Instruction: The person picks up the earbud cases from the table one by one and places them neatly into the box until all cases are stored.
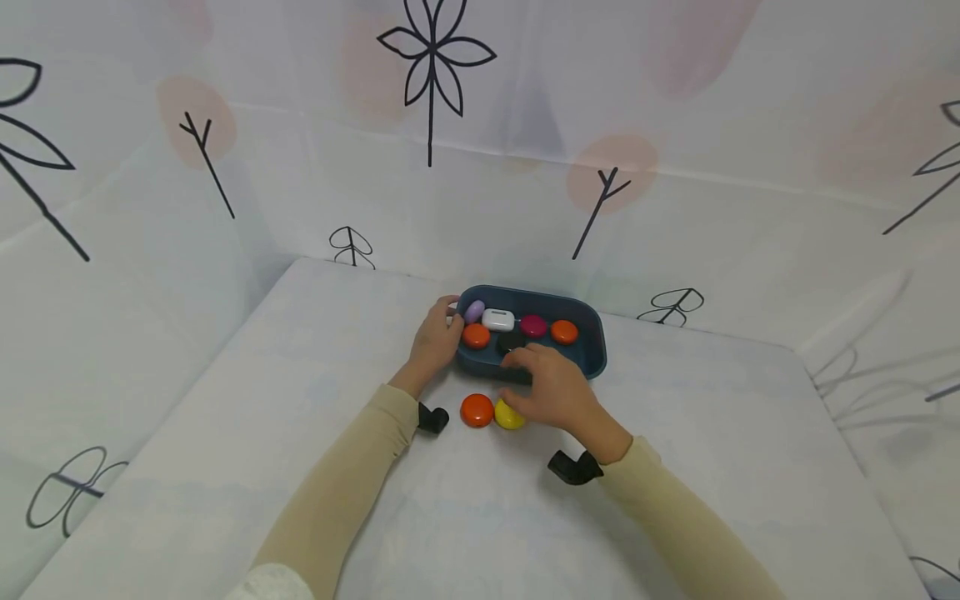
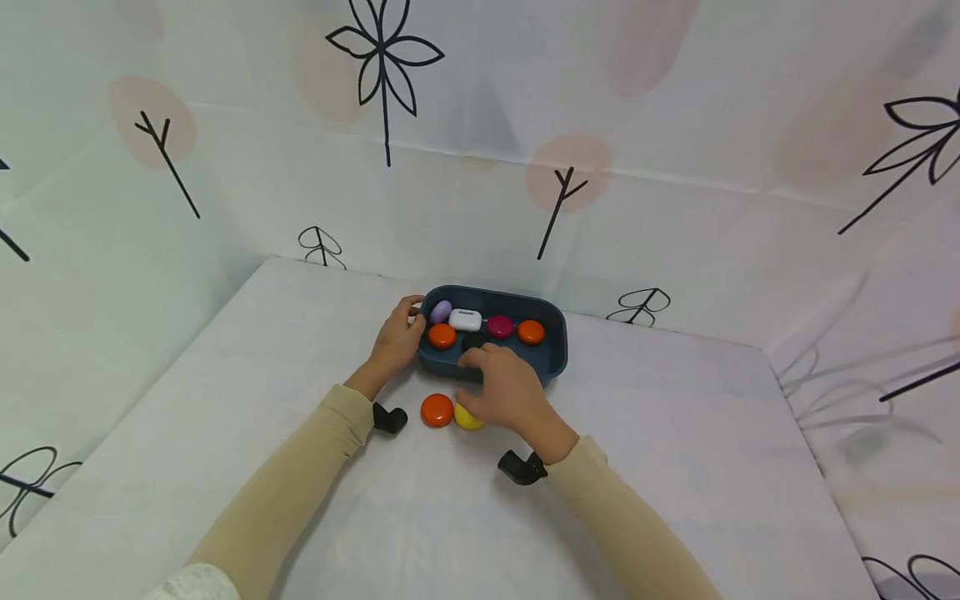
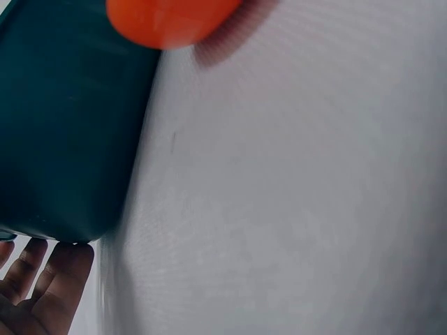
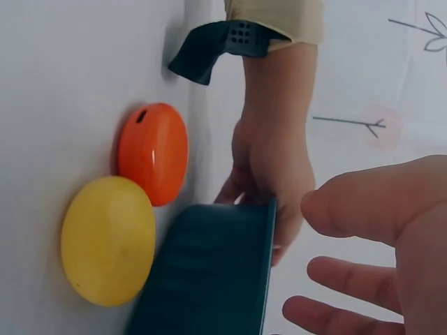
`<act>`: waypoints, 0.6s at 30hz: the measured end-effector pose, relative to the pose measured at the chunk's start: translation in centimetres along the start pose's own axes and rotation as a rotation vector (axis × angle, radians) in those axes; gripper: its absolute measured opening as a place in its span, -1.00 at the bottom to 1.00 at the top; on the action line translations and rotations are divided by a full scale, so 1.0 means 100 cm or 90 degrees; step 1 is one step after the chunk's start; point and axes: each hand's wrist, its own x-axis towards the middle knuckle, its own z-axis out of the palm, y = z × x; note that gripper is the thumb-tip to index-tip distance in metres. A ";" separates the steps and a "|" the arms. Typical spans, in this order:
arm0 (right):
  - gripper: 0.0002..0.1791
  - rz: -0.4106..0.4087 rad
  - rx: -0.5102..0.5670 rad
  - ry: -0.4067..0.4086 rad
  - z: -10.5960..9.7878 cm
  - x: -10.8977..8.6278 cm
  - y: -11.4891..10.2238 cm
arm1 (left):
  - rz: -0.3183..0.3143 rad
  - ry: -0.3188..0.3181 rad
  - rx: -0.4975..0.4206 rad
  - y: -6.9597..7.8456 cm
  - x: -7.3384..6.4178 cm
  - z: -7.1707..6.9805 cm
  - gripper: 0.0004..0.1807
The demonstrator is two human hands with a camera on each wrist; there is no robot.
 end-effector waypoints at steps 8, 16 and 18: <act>-0.62 0.027 0.004 -0.001 -0.003 0.008 0.012 | -0.001 0.002 -0.004 0.000 0.001 0.001 -0.53; -0.61 0.058 0.007 0.015 -0.003 0.016 0.026 | -0.001 0.004 0.006 -0.001 0.002 0.001 -0.53; -0.62 0.063 0.015 0.027 -0.002 0.018 0.030 | -0.003 0.003 0.006 0.000 0.002 0.001 -0.53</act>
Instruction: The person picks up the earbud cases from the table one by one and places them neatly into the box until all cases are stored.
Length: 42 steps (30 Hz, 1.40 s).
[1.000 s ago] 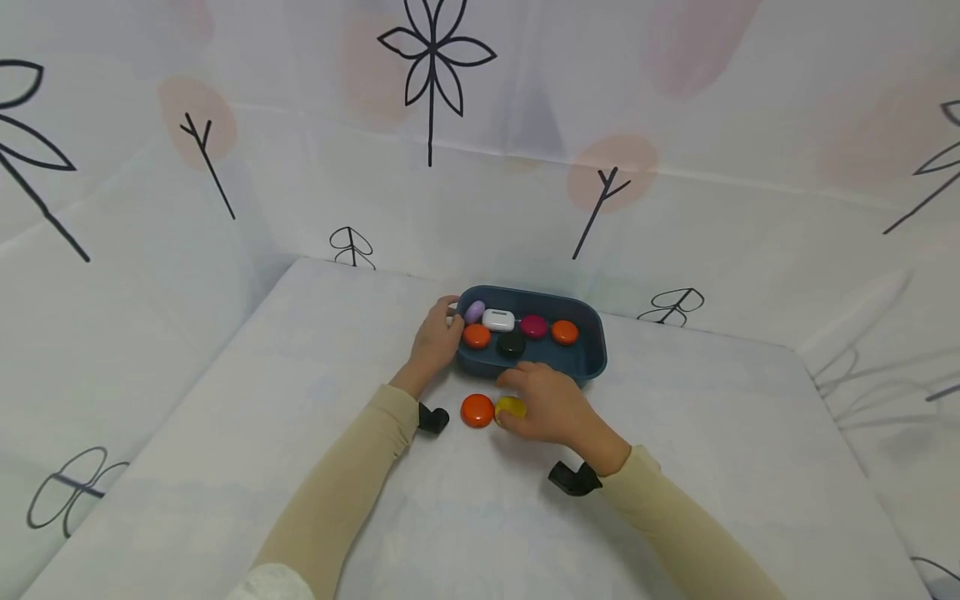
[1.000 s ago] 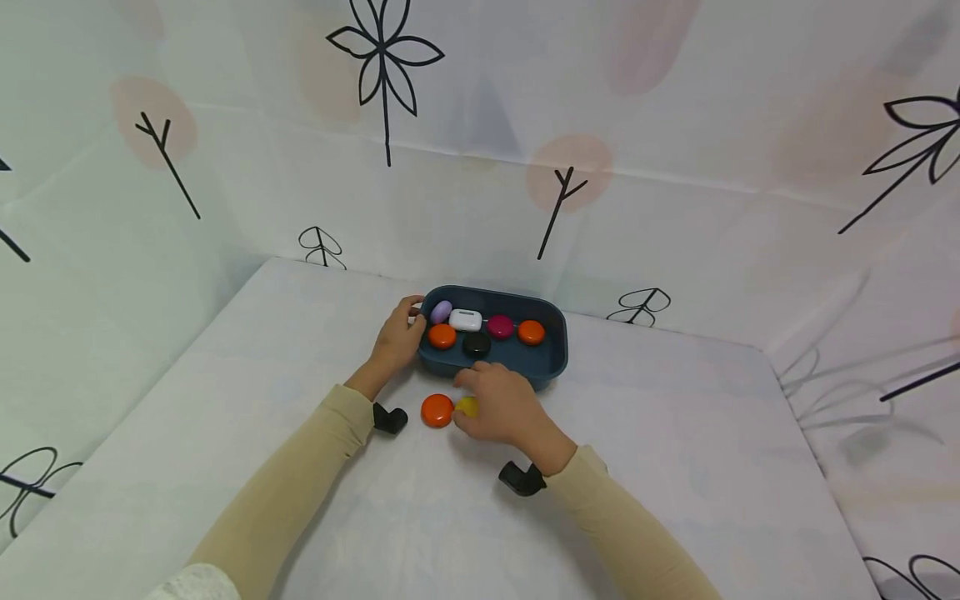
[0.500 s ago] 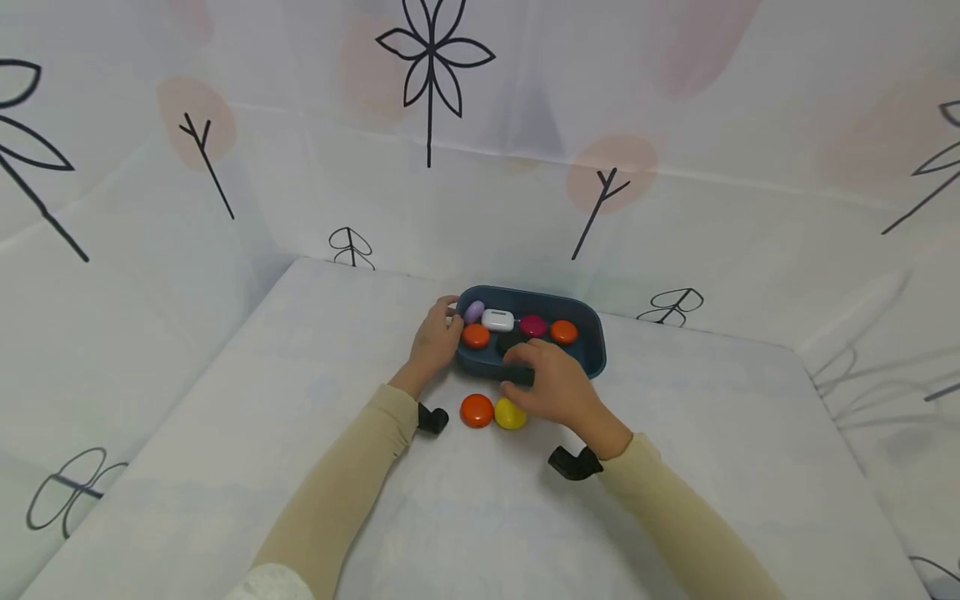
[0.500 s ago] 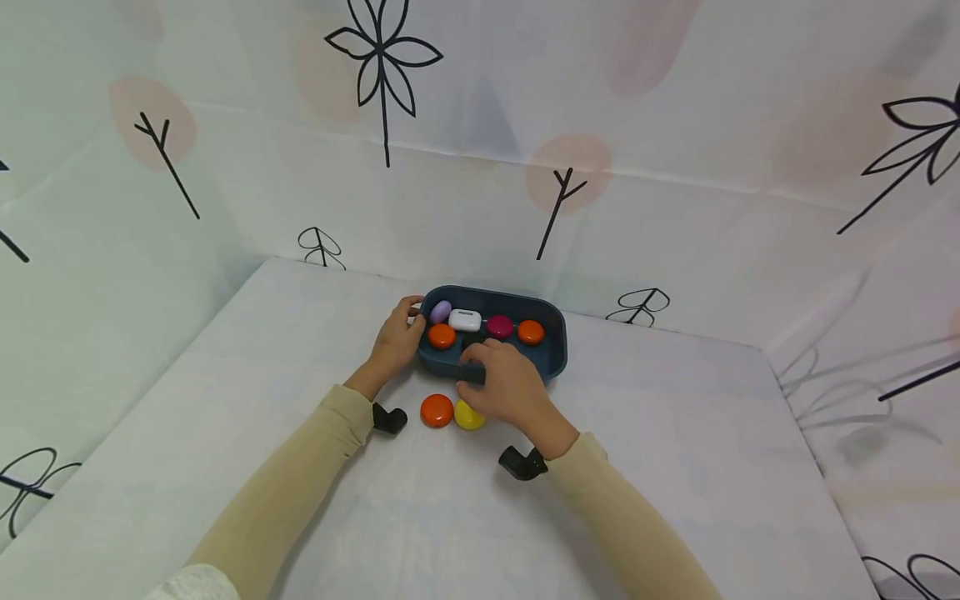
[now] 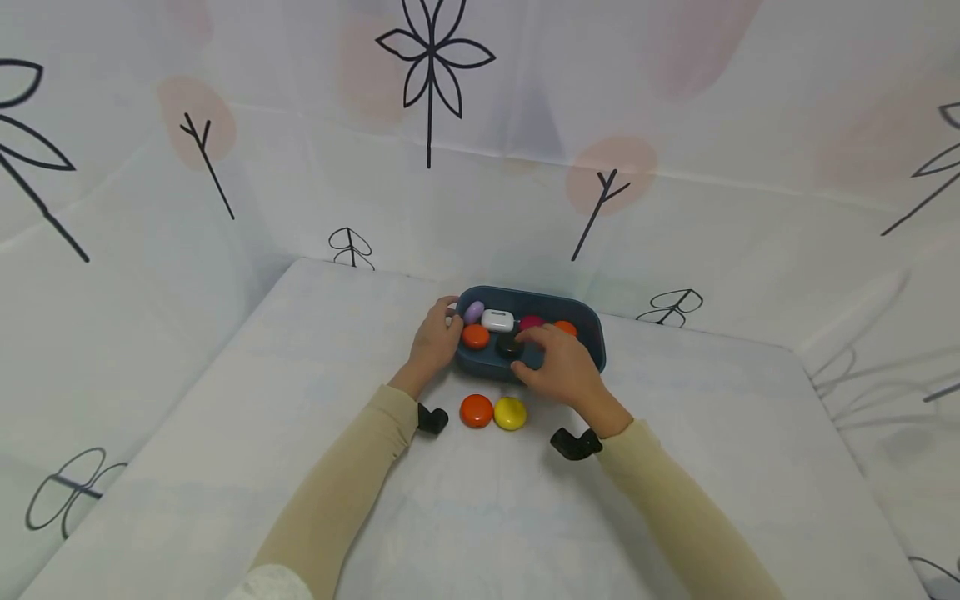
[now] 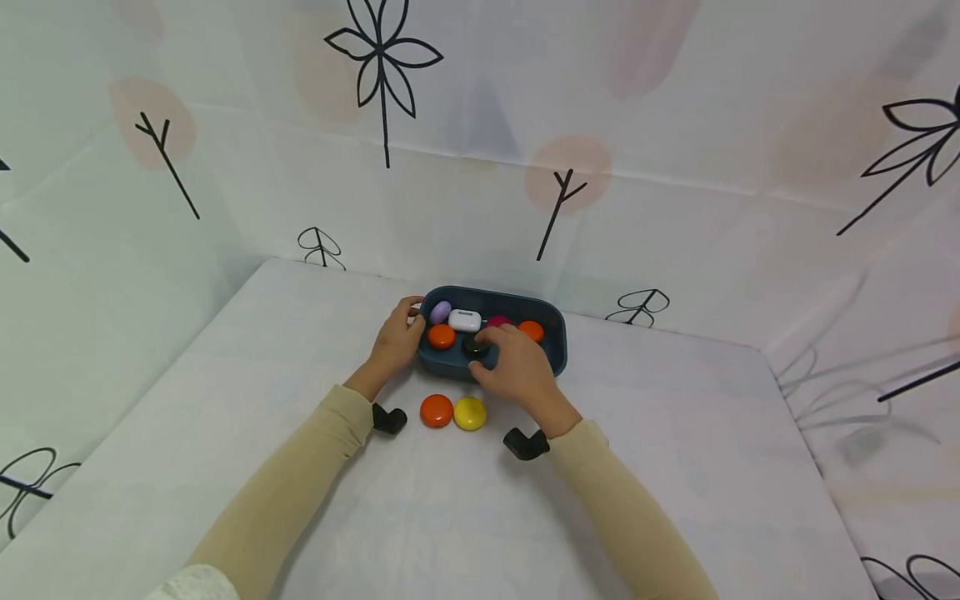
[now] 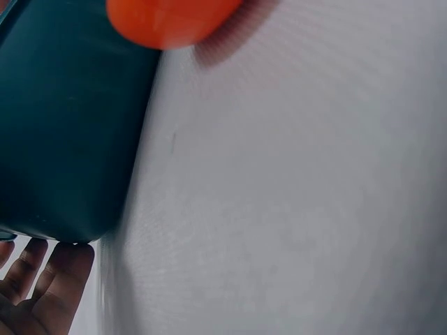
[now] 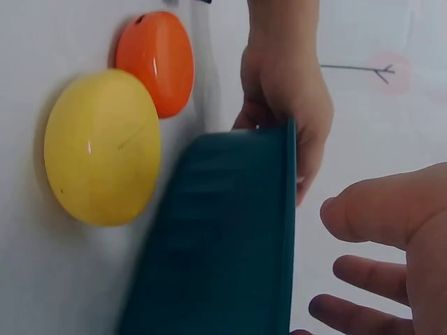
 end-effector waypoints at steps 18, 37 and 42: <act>-0.51 0.052 0.042 -0.011 0.015 0.031 0.022 | 0.004 0.003 -0.002 0.001 -0.002 0.000 -0.52; -0.50 0.131 0.020 -0.103 0.035 0.050 0.031 | 0.013 0.007 0.003 0.000 -0.002 0.001 -0.53; -0.52 0.127 0.017 -0.114 0.037 0.052 0.031 | 0.015 0.008 0.000 0.000 -0.003 0.000 -0.53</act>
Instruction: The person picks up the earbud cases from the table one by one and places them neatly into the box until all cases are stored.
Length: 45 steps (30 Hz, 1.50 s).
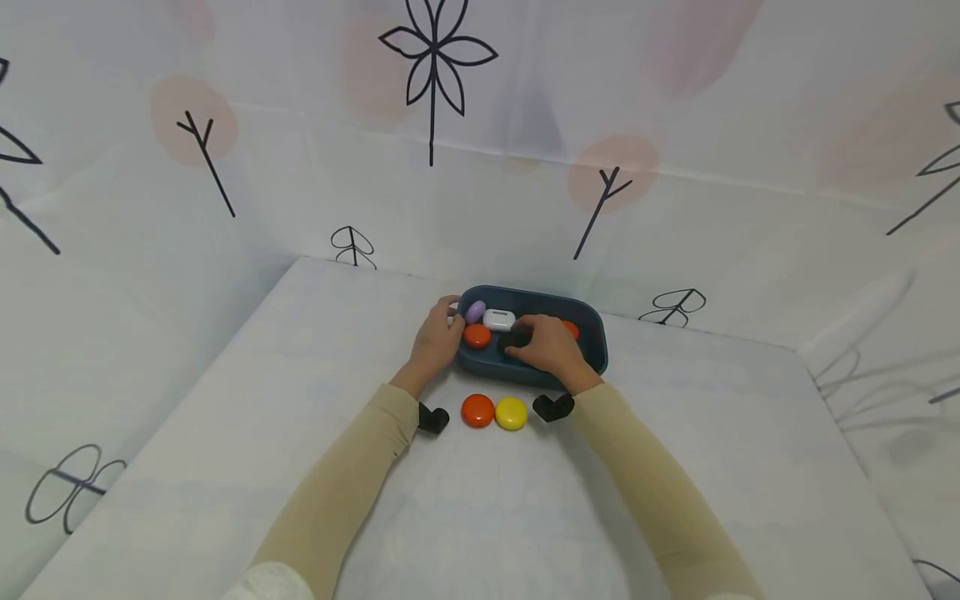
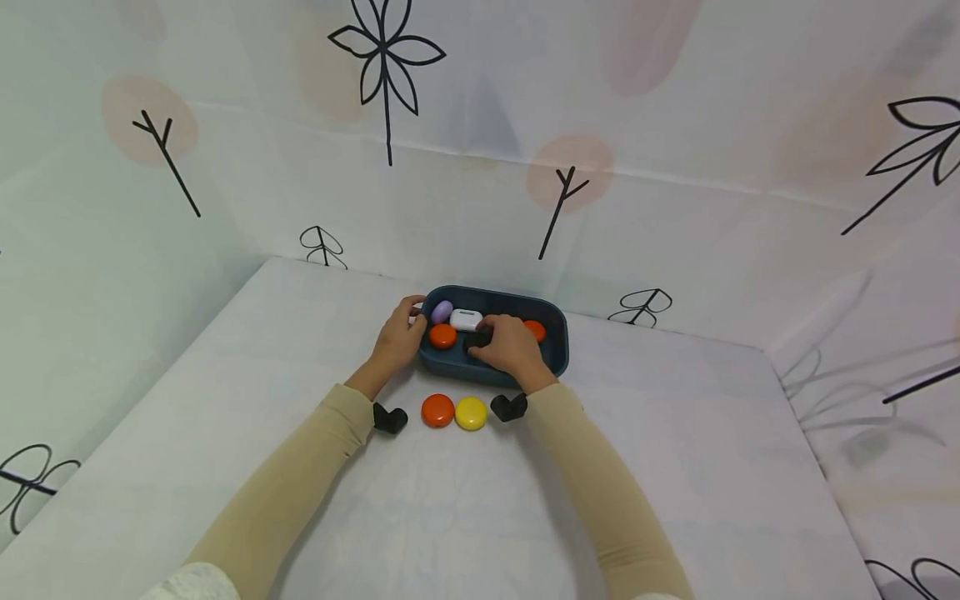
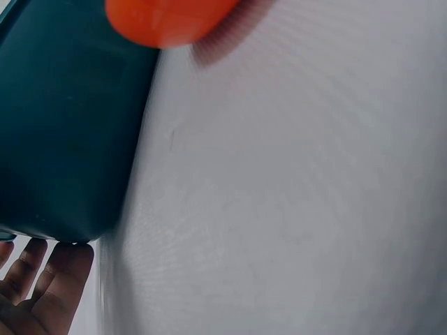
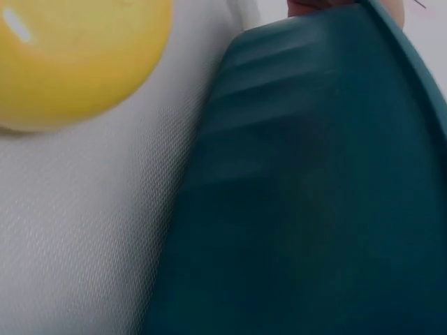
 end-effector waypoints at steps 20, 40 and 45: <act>-0.57 -0.034 -0.011 -0.011 0.005 0.008 0.005 | -0.002 0.012 0.001 0.001 -0.001 0.000 -0.56; -0.60 -0.069 0.010 -0.002 0.007 0.009 0.008 | 0.012 0.016 0.001 0.000 -0.002 0.002 -0.55; -0.60 -0.071 0.012 0.016 0.005 0.008 0.007 | 0.011 0.014 0.003 0.001 -0.002 0.002 -0.55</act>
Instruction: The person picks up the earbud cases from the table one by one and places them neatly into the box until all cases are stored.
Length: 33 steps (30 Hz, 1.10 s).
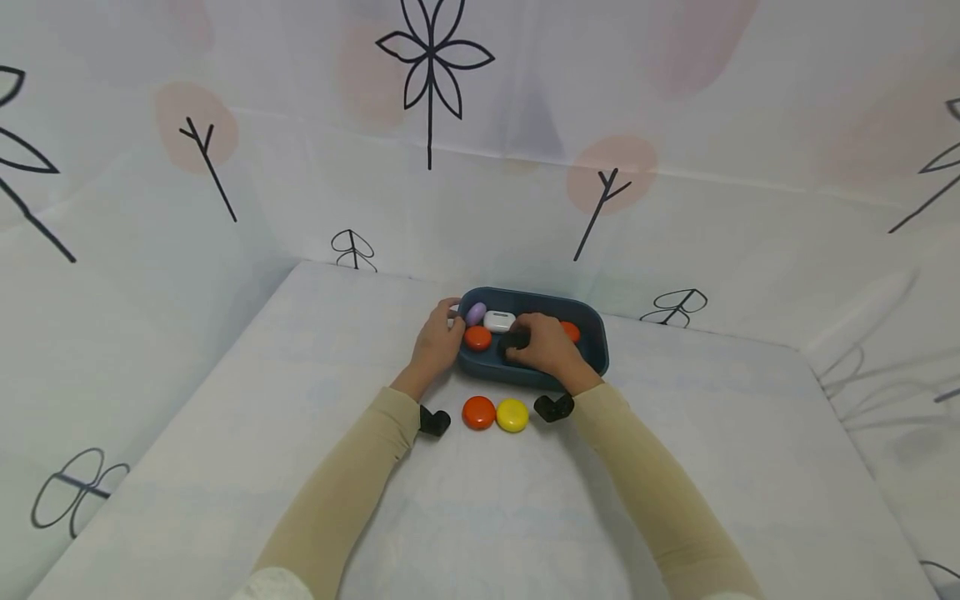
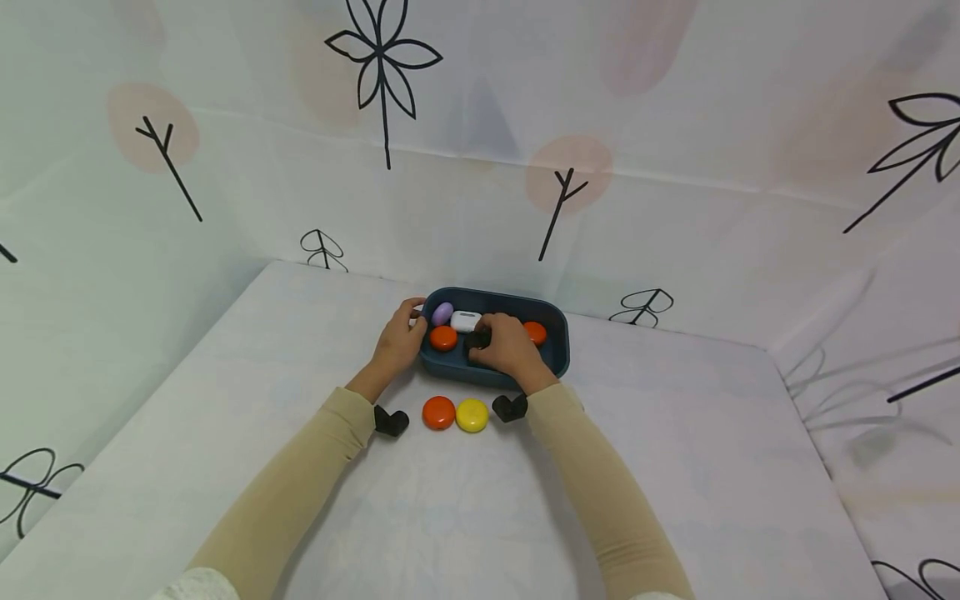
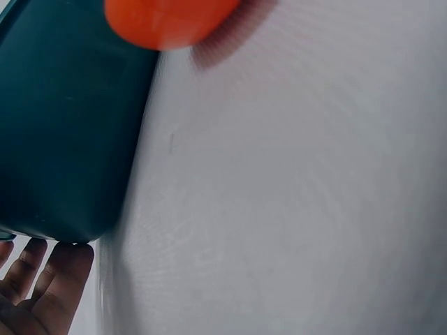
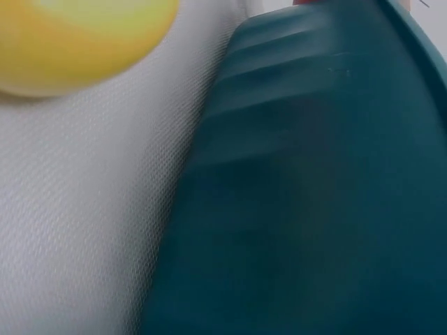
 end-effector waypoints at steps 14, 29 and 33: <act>-0.55 -0.007 0.034 0.040 -0.014 -0.016 -0.006 | -0.005 0.005 -0.010 0.000 -0.001 0.000 -0.55; -0.57 -0.056 0.075 0.074 -0.027 -0.046 -0.013 | 0.008 0.001 -0.012 -0.002 0.001 -0.002 -0.53; -0.59 -0.072 0.065 0.078 -0.033 -0.054 -0.018 | 0.008 -0.001 -0.014 -0.001 0.001 -0.002 -0.54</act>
